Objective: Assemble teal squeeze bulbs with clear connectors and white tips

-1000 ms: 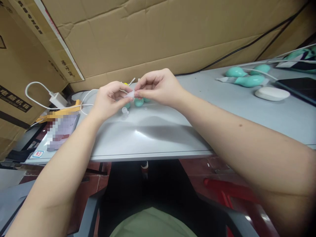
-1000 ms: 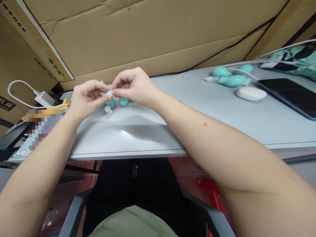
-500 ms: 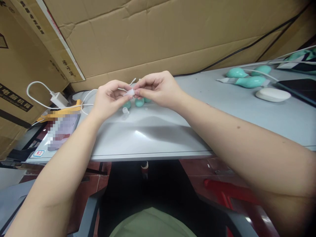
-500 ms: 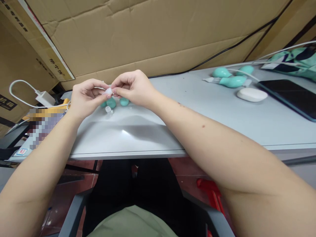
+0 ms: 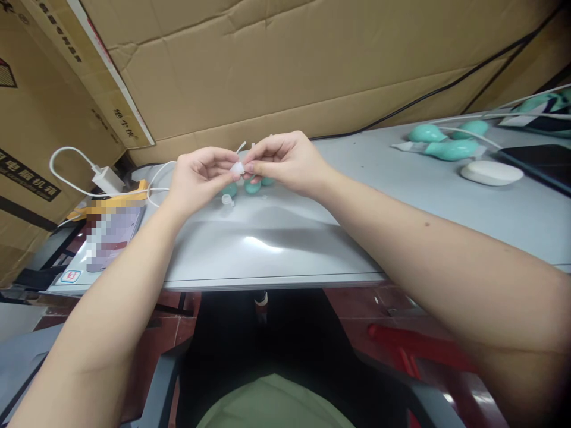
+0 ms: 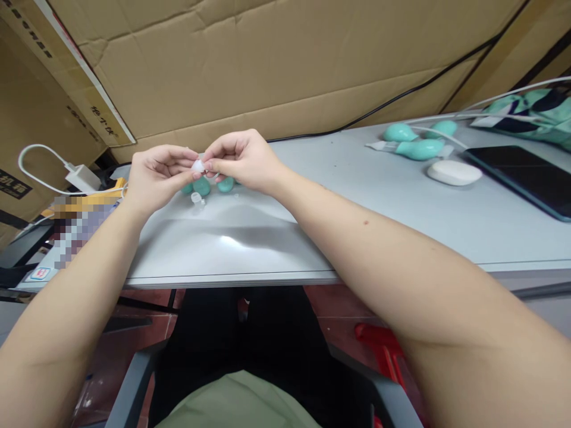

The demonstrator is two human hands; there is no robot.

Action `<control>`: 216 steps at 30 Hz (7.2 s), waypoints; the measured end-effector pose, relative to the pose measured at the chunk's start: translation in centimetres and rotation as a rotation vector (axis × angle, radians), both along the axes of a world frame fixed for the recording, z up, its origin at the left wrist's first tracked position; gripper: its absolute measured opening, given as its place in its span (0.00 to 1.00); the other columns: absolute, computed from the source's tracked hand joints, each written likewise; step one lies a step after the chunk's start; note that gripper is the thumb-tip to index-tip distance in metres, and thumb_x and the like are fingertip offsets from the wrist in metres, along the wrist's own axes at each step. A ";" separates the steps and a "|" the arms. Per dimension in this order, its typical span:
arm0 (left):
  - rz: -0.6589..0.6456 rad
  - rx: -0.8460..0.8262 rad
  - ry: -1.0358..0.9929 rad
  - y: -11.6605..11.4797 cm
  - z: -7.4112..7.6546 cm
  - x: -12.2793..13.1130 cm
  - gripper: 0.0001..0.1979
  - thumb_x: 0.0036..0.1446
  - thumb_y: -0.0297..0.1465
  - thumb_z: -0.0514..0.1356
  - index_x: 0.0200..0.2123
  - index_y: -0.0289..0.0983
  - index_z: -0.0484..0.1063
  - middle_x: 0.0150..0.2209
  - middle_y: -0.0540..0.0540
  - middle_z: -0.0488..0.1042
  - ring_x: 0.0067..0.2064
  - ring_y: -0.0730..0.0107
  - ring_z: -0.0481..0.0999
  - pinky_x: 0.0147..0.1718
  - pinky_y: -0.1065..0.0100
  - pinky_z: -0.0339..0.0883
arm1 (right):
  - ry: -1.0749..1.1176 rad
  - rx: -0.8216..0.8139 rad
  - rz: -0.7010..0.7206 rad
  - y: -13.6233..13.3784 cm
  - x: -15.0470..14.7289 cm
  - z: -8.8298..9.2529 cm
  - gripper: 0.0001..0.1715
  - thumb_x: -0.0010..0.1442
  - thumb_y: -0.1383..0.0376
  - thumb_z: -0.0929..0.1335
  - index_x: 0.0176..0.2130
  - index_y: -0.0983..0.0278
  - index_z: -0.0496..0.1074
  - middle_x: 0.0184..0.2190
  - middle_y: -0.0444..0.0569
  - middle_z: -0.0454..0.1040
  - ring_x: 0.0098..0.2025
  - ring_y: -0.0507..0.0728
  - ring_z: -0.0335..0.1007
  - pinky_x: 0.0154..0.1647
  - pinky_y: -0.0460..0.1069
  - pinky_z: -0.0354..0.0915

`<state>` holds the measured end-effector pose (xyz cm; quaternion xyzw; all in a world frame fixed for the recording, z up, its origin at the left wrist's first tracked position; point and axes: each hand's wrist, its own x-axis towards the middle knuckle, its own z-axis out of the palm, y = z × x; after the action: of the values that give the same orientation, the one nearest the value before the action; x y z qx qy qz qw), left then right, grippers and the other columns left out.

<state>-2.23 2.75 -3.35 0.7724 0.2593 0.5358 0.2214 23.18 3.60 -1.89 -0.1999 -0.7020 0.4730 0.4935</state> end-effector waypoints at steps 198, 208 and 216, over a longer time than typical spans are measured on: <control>-0.134 -0.299 0.012 -1.0 0.4 0.2 0.34 0.68 0.58 0.83 0.62 0.39 0.88 0.48 0.42 0.93 0.45 0.62 0.96 0.48 0.62 0.95 | -0.125 0.053 0.091 0.6 1.1 0.4 0.23 0.58 0.53 0.95 0.39 0.62 0.90 0.35 0.50 0.91 0.36 0.57 0.85 0.38 0.51 0.85; -0.166 -0.378 0.028 -1.3 0.9 0.2 0.34 0.66 0.56 0.85 0.63 0.38 0.90 0.50 0.40 0.95 0.45 0.61 0.97 0.49 0.62 0.96 | -0.109 0.137 0.103 1.1 1.2 -0.2 0.24 0.59 0.51 0.94 0.38 0.63 0.90 0.33 0.48 0.88 0.35 0.54 0.81 0.39 0.50 0.79; -0.149 -0.447 0.015 -1.8 1.3 0.4 0.36 0.63 0.56 0.87 0.61 0.37 0.91 0.46 0.41 0.95 0.43 0.61 0.97 0.48 0.63 0.95 | -0.174 0.235 0.052 1.1 1.4 -0.5 0.24 0.63 0.48 0.91 0.40 0.62 0.89 0.37 0.50 0.89 0.39 0.58 0.82 0.43 0.54 0.79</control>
<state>-1.88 0.96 -2.08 0.7252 0.3153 0.4416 0.4238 24.60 4.71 -2.34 -0.1629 -0.7974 0.3812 0.4385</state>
